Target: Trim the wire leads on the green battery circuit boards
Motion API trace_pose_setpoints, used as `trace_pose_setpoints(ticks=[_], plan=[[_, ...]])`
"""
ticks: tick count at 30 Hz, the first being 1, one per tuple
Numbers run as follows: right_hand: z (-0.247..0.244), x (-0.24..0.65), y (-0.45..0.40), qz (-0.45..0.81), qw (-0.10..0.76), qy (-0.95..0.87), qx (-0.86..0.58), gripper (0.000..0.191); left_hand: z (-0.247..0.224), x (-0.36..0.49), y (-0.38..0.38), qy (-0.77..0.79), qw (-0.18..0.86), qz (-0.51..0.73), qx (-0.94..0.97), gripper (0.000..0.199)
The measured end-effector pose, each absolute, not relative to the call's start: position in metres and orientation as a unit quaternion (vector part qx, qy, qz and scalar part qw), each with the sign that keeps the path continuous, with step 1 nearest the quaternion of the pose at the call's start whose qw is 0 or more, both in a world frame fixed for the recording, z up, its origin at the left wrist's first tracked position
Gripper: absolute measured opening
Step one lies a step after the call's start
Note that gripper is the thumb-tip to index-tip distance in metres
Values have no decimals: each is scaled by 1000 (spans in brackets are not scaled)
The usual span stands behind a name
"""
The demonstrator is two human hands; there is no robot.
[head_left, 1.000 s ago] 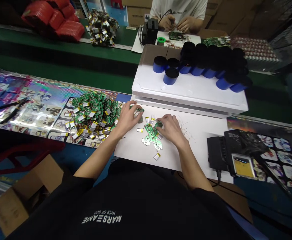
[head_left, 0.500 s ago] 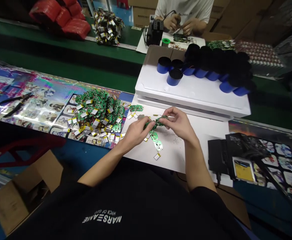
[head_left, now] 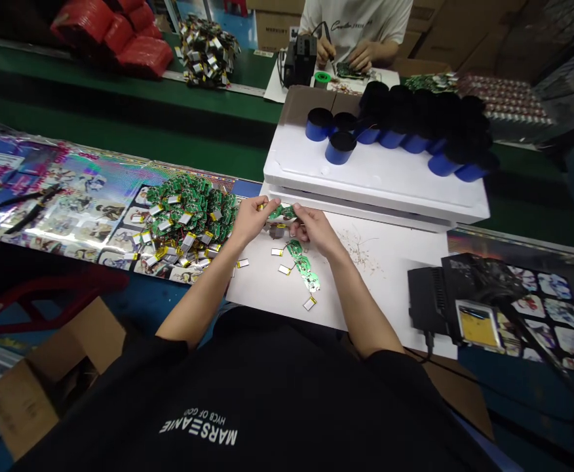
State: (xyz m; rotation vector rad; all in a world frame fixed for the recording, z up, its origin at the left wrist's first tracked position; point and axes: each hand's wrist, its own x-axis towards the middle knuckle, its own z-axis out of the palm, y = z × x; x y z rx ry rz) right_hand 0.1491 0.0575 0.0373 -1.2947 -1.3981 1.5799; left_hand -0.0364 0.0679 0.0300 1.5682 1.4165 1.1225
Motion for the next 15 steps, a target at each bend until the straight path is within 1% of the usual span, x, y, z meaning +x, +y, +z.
trace_pose_setpoints(ticks=[2,5,6,8,9,10,12,15], plan=[[39,161,57,506,242,-621,-548,55,30,-40,77,588,281,361,667,49],[49,181,37,404,177,-667,-600,40,26,-40,88,604,196,240,734,33],[51,186,25,381,158,-672,-615,36,25,-40,90,603,175,217,747,30],[52,193,-5,306,51,-691,-653,31,21,-39,91,602,136,209,759,30],[51,195,-20,293,-1,-691,-661,28,20,-39,89,601,118,219,760,31],[48,195,-34,277,-20,-694,-664,26,19,-39,87,598,101,235,759,31],[40,194,-57,262,-27,-691,-673,28,19,-37,78,578,83,269,766,28],[31,189,-71,265,2,-682,-682,26,19,-29,62,497,119,260,820,26]])
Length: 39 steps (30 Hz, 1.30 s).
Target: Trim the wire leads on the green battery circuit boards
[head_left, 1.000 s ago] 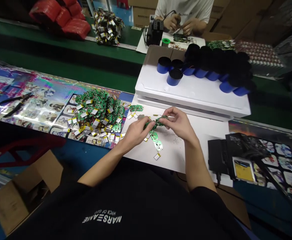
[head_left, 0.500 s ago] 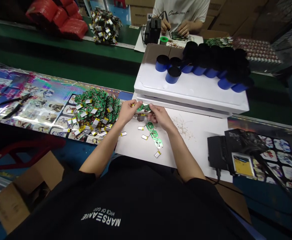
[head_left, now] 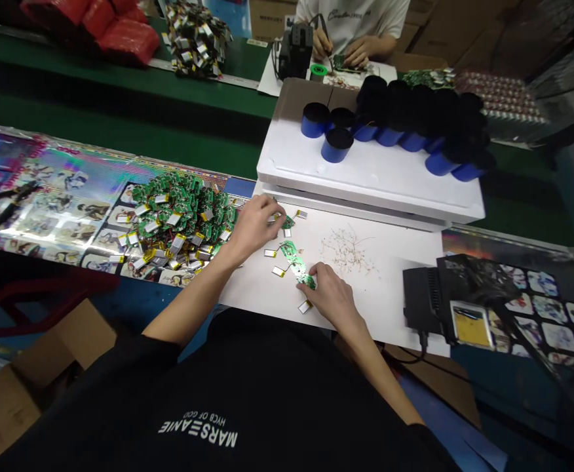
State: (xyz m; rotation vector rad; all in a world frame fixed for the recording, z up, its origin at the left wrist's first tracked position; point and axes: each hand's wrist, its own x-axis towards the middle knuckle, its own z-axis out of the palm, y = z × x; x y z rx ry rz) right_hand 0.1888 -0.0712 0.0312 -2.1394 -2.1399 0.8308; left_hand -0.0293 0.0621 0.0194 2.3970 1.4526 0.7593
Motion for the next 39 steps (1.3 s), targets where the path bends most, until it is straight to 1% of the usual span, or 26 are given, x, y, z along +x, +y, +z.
trace_pose_setpoints(ticks=[3,5,9,12,15,17,18,20,21,22,23,25,27,29,32,33,35,36,37,39], plan=[[29,186,-71,275,31,-679,-680,25,18,-17,48,408,168,171,881,25],[28,186,-70,285,48,-682,-672,22,16,-8,43,384,166,123,900,26],[24,188,-74,335,91,-675,-651,19,13,11,44,370,147,77,914,16],[18,191,-79,392,146,-649,-636,26,23,16,49,351,168,65,919,16],[11,199,-83,468,210,-604,-610,23,51,-7,44,362,252,91,893,16],[9,206,-84,515,255,-566,-591,20,75,-44,27,379,362,96,846,17],[9,210,-84,537,277,-544,-582,22,84,-67,14,393,415,68,818,17],[9,217,-83,578,319,-500,-561,27,92,-118,-21,415,514,-60,748,16],[10,220,-81,593,338,-481,-550,30,90,-143,-40,442,535,-121,710,17],[11,222,-78,604,353,-466,-542,32,84,-167,-60,478,534,-180,674,18],[12,224,-75,610,361,-456,-537,35,76,-188,-79,525,505,-227,647,20],[14,225,-68,609,371,-452,-536,39,58,-219,-110,594,422,-295,618,33],[18,224,-60,599,375,-467,-531,44,45,-232,-126,631,379,-285,613,25],[23,222,-53,591,377,-487,-521,46,43,-228,-129,650,356,-254,621,13],[32,217,-46,578,376,-505,-519,44,59,-198,-114,646,364,-220,634,11],[34,214,-45,571,375,-509,-524,44,67,-184,-107,631,389,-200,641,16],[40,208,-43,558,376,-517,-529,43,82,-150,-92,609,411,-90,673,31],[42,204,-43,556,377,-521,-528,42,88,-132,-84,606,399,-2,688,33],[45,200,-42,557,377,-523,-524,42,91,-113,-76,605,369,93,699,32],[49,191,-41,562,380,-529,-510,40,92,-77,-60,575,297,239,724,30]])
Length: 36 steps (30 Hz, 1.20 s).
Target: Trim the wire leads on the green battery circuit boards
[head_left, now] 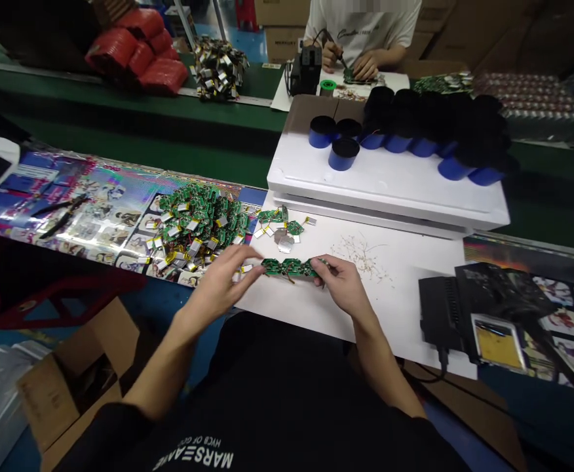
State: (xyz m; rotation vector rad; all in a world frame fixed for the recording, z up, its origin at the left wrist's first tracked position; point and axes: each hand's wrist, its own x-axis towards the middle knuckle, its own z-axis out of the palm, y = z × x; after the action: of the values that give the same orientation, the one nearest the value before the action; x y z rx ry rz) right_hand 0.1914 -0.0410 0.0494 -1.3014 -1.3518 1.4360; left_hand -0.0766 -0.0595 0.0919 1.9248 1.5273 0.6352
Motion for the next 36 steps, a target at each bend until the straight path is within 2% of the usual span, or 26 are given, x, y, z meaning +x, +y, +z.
trace_pose_setpoints(ticks=[3,5,8,12,14,17,20,23,26,28,30,32,34,36], plan=[[55,183,-35,548,394,-546,-497,40,79,-32,-32,534,292,279,743,29],[55,180,-27,545,410,-540,-494,45,68,-14,-15,527,354,282,720,41],[48,171,-10,629,432,-453,-461,50,56,-3,6,491,478,362,631,59],[35,148,13,686,446,-371,-439,59,47,-4,24,441,566,426,551,62],[29,140,24,656,456,-390,-458,61,41,-7,33,470,539,425,555,61],[20,137,42,594,471,-429,-491,55,32,-14,46,549,364,394,641,57],[16,141,59,523,454,-498,-522,43,34,-26,55,557,198,316,742,41],[15,146,66,463,426,-563,-535,31,51,-61,58,544,137,319,764,27],[14,155,59,416,422,-593,-545,34,73,-130,57,611,78,365,698,34],[11,160,48,403,420,-603,-545,35,82,-186,58,709,23,339,618,46],[6,164,35,404,417,-608,-541,34,83,-235,60,801,25,249,544,65],[3,164,22,411,414,-611,-535,32,79,-266,63,835,91,179,513,67],[1,163,13,418,412,-613,-528,30,73,-278,63,837,157,177,494,61],[2,161,7,424,412,-613,-524,29,69,-276,61,824,181,241,480,55]])
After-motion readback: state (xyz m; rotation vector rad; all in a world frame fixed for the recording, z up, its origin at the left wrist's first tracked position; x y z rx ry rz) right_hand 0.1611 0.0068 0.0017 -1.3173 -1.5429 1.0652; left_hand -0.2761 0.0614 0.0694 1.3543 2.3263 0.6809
